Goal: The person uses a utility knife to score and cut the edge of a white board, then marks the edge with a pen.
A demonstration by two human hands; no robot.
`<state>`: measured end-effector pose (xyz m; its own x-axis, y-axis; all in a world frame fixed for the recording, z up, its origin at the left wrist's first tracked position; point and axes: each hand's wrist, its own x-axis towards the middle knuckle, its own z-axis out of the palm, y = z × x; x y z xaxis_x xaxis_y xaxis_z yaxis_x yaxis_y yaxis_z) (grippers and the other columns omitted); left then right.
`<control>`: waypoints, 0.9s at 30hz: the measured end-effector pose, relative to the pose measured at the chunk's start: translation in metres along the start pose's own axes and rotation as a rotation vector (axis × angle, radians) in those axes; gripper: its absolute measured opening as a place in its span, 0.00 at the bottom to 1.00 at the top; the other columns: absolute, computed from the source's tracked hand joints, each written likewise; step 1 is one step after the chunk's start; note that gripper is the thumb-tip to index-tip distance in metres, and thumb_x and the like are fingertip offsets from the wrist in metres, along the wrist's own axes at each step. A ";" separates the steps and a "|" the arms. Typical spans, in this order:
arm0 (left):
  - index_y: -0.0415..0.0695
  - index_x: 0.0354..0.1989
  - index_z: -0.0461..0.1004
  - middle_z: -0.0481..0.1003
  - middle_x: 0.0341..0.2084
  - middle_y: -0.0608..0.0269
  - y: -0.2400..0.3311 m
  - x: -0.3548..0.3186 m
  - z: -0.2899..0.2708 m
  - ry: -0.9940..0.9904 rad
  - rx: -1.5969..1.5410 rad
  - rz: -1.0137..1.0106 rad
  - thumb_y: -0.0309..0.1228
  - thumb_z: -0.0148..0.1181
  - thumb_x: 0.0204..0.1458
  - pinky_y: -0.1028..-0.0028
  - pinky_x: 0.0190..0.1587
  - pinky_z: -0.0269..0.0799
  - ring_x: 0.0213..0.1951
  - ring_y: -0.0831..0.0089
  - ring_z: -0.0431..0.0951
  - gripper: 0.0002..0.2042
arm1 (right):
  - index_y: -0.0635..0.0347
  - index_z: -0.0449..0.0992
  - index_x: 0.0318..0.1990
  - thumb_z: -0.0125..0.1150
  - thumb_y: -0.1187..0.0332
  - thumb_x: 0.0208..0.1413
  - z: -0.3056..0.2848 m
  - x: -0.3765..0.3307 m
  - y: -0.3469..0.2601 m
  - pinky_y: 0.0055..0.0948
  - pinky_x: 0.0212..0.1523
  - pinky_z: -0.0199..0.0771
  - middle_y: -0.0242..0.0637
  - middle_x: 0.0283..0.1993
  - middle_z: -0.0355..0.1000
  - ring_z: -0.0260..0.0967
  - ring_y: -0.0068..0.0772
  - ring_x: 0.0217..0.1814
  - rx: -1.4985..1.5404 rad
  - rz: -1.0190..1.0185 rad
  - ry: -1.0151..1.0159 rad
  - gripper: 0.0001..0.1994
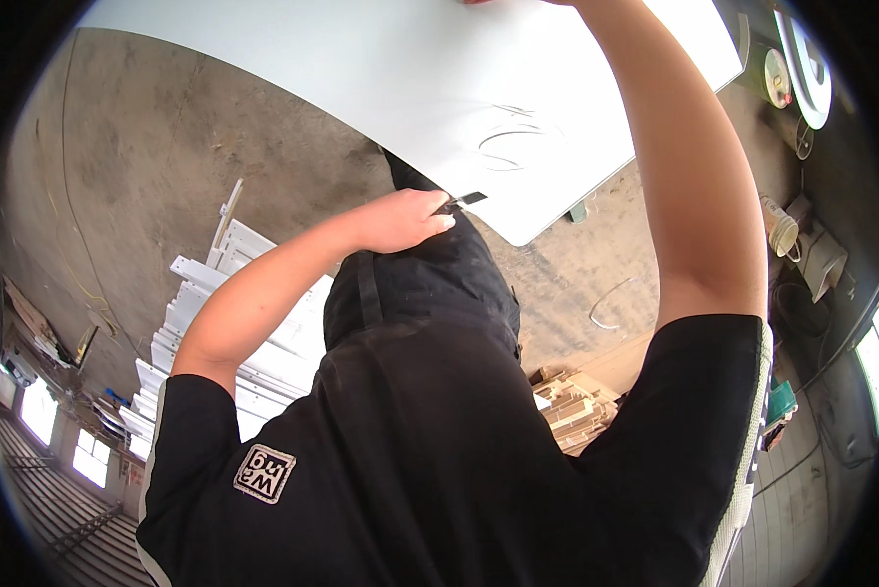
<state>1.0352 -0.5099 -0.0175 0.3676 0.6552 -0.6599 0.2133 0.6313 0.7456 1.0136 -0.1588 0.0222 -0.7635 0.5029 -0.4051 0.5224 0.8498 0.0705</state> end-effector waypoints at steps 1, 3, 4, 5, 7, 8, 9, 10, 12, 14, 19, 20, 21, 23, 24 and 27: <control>0.35 0.44 0.70 0.78 0.37 0.43 -0.004 0.000 0.003 0.009 -0.003 0.033 0.41 0.52 0.71 0.56 0.49 0.73 0.42 0.48 0.79 0.17 | 0.49 0.43 0.84 0.77 0.20 0.28 0.002 -0.003 0.000 0.64 0.80 0.53 0.53 0.88 0.35 0.33 0.68 0.88 0.005 -0.038 0.032 0.77; 0.35 0.44 0.69 0.78 0.37 0.44 -0.010 0.004 0.009 0.005 -0.005 0.049 0.41 0.52 0.71 0.56 0.49 0.72 0.42 0.49 0.78 0.17 | 0.49 0.43 0.84 0.76 0.20 0.28 0.001 0.001 0.000 0.63 0.80 0.53 0.53 0.88 0.35 0.33 0.69 0.88 0.000 -0.025 0.010 0.77; 0.35 0.44 0.69 0.78 0.38 0.44 -0.002 0.003 0.007 -0.015 -0.004 0.032 0.41 0.52 0.71 0.56 0.49 0.72 0.43 0.50 0.78 0.17 | 0.49 0.42 0.84 0.76 0.20 0.29 0.000 0.002 0.000 0.63 0.80 0.52 0.54 0.88 0.35 0.33 0.69 0.88 -0.002 -0.011 -0.005 0.77; 0.35 0.44 0.69 0.77 0.38 0.43 0.002 0.002 0.007 -0.036 -0.003 0.014 0.41 0.52 0.71 0.56 0.49 0.72 0.43 0.50 0.78 0.17 | 0.49 0.42 0.84 0.76 0.20 0.29 -0.001 0.003 0.002 0.63 0.80 0.52 0.54 0.88 0.35 0.33 0.69 0.88 0.004 -0.018 -0.001 0.77; 0.35 0.44 0.69 0.77 0.37 0.43 0.001 0.010 0.020 -0.024 -0.004 0.041 0.41 0.52 0.71 0.56 0.49 0.72 0.43 0.50 0.78 0.17 | 0.50 0.41 0.84 0.75 0.20 0.29 -0.003 0.004 0.003 0.64 0.81 0.52 0.54 0.88 0.34 0.32 0.69 0.88 0.016 -0.033 0.003 0.78; 0.35 0.44 0.69 0.77 0.37 0.43 0.001 0.014 0.028 -0.019 -0.007 0.054 0.41 0.52 0.71 0.56 0.49 0.72 0.42 0.49 0.78 0.17 | 0.50 0.41 0.84 0.75 0.19 0.30 -0.002 0.003 0.002 0.64 0.81 0.51 0.54 0.88 0.34 0.32 0.69 0.88 0.012 -0.038 -0.003 0.78; 0.35 0.44 0.69 0.77 0.37 0.43 0.000 0.015 0.035 -0.006 -0.014 0.056 0.41 0.51 0.71 0.56 0.49 0.72 0.42 0.49 0.78 0.17 | 0.50 0.41 0.85 0.75 0.19 0.30 0.000 0.002 0.001 0.65 0.81 0.51 0.54 0.88 0.33 0.32 0.69 0.88 0.007 -0.043 -0.008 0.78; 0.34 0.44 0.69 0.77 0.36 0.43 -0.001 0.013 0.043 0.012 -0.028 0.063 0.41 0.51 0.71 0.56 0.49 0.72 0.42 0.49 0.78 0.18 | 0.50 0.40 0.85 0.74 0.19 0.30 0.001 0.003 -0.002 0.65 0.81 0.50 0.55 0.88 0.33 0.32 0.68 0.88 -0.005 -0.054 -0.016 0.78; 0.34 0.44 0.69 0.77 0.35 0.43 -0.001 0.014 0.052 0.036 -0.056 0.076 0.42 0.51 0.71 0.56 0.48 0.72 0.41 0.49 0.78 0.18 | 0.51 0.40 0.84 0.74 0.18 0.31 -0.001 0.005 -0.002 0.65 0.81 0.49 0.54 0.88 0.33 0.32 0.68 0.88 -0.027 -0.037 -0.018 0.78; 0.34 0.44 0.69 0.76 0.35 0.44 0.001 0.018 0.060 0.048 -0.075 0.071 0.42 0.52 0.71 0.56 0.47 0.73 0.40 0.49 0.78 0.18 | 0.51 0.40 0.84 0.73 0.18 0.31 -0.002 0.003 -0.001 0.66 0.81 0.49 0.54 0.88 0.32 0.32 0.68 0.88 -0.029 -0.029 -0.023 0.78; 0.34 0.44 0.68 0.77 0.34 0.44 -0.003 0.033 0.086 0.030 -0.101 0.067 0.41 0.52 0.71 0.57 0.46 0.73 0.39 0.50 0.78 0.18 | 0.51 0.39 0.85 0.73 0.18 0.32 -0.001 0.002 -0.003 0.66 0.81 0.48 0.54 0.88 0.32 0.32 0.68 0.88 -0.027 -0.042 -0.017 0.77; 0.34 0.44 0.68 0.77 0.34 0.44 -0.005 0.035 0.093 0.043 -0.101 0.080 0.41 0.53 0.71 0.57 0.46 0.73 0.39 0.51 0.78 0.17 | 0.51 0.39 0.85 0.73 0.18 0.32 -0.002 0.001 -0.004 0.66 0.81 0.48 0.54 0.88 0.32 0.32 0.68 0.88 -0.028 -0.042 -0.020 0.77; 0.34 0.45 0.68 0.77 0.35 0.42 -0.007 0.037 0.099 0.047 -0.117 0.082 0.41 0.53 0.71 0.56 0.47 0.73 0.41 0.47 0.79 0.18 | 0.51 0.39 0.85 0.73 0.18 0.32 -0.003 0.001 -0.005 0.66 0.81 0.47 0.54 0.88 0.32 0.32 0.68 0.88 -0.028 -0.044 -0.023 0.77; 0.34 0.45 0.68 0.77 0.36 0.41 -0.008 0.041 0.112 0.083 -0.132 0.106 0.42 0.53 0.71 0.54 0.49 0.73 0.43 0.44 0.79 0.18 | 0.52 0.39 0.84 0.72 0.18 0.33 -0.001 -0.001 -0.006 0.65 0.82 0.48 0.54 0.88 0.33 0.32 0.67 0.88 -0.031 -0.049 -0.014 0.77; 0.34 0.45 0.68 0.77 0.36 0.40 -0.009 0.043 0.118 0.103 -0.141 0.117 0.42 0.53 0.72 0.53 0.49 0.73 0.44 0.43 0.79 0.18 | 0.52 0.39 0.84 0.72 0.18 0.33 -0.001 -0.002 -0.004 0.64 0.82 0.48 0.54 0.88 0.33 0.32 0.67 0.88 -0.033 -0.053 0.003 0.77; 0.33 0.50 0.68 0.78 0.44 0.35 -0.002 0.047 0.141 0.187 -0.181 0.073 0.42 0.53 0.72 0.52 0.53 0.73 0.51 0.39 0.79 0.19 | 0.54 0.39 0.84 0.72 0.18 0.34 0.000 -0.002 -0.001 0.62 0.82 0.48 0.55 0.88 0.34 0.32 0.67 0.88 -0.038 -0.055 -0.007 0.77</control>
<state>1.1803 -0.5388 -0.0369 0.1986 0.7562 -0.6235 0.0211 0.6327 0.7741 1.0148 -0.1609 0.0226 -0.7882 0.4539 -0.4156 0.4643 0.8818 0.0826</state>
